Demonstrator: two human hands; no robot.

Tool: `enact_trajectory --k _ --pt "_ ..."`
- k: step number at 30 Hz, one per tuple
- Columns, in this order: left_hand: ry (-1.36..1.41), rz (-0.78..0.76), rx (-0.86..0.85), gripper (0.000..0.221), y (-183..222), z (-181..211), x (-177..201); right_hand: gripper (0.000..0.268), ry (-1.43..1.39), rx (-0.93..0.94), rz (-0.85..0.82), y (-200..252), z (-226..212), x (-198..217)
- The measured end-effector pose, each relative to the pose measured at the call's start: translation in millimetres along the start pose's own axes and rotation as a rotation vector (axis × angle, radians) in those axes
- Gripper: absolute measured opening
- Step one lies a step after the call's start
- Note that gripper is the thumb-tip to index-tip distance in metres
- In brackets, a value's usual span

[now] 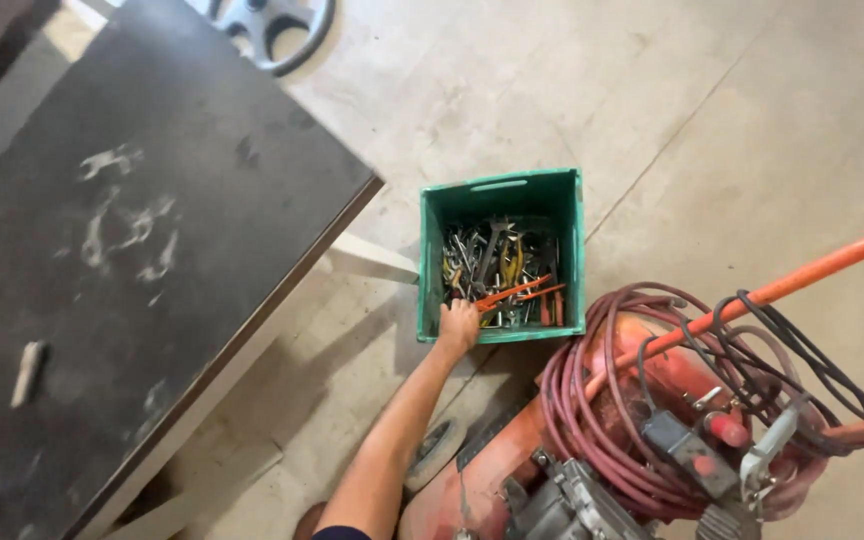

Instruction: Searching for a wrench in a tool bin and using it to tighten a nut on an air compressor pump.

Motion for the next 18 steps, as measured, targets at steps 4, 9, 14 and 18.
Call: enact_trajectory --k 4,9,14,18 --pt "0.0 0.405 -0.219 0.026 48.0 20.9 66.3 0.027 0.313 0.067 -0.105 -18.9 59.5 -99.5" --pt "0.344 0.129 -0.329 0.071 77.8 52.6 60.6 0.04 -0.201 -0.223 0.334 -6.4 14.6 -41.6" --pt "0.287 -0.284 0.004 0.057 37.2 55.4 28.0 0.051 0.204 -0.255 0.413 -9.3 -51.4 31.6" --pt "0.257 -0.166 -0.025 0.037 15.9 65.2 38.2 0.049 0.638 -0.283 0.503 -15.5 -65.9 60.0"
Point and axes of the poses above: each hand's wrist, its own y-axis away from the middle knuckle, its own x-axis out of the back of the hand, z = x × y, the point moved 4 cm from there along -y, towards the middle knuckle, and after that the axes turned 10 degrees about y, right-handed, at the moved point
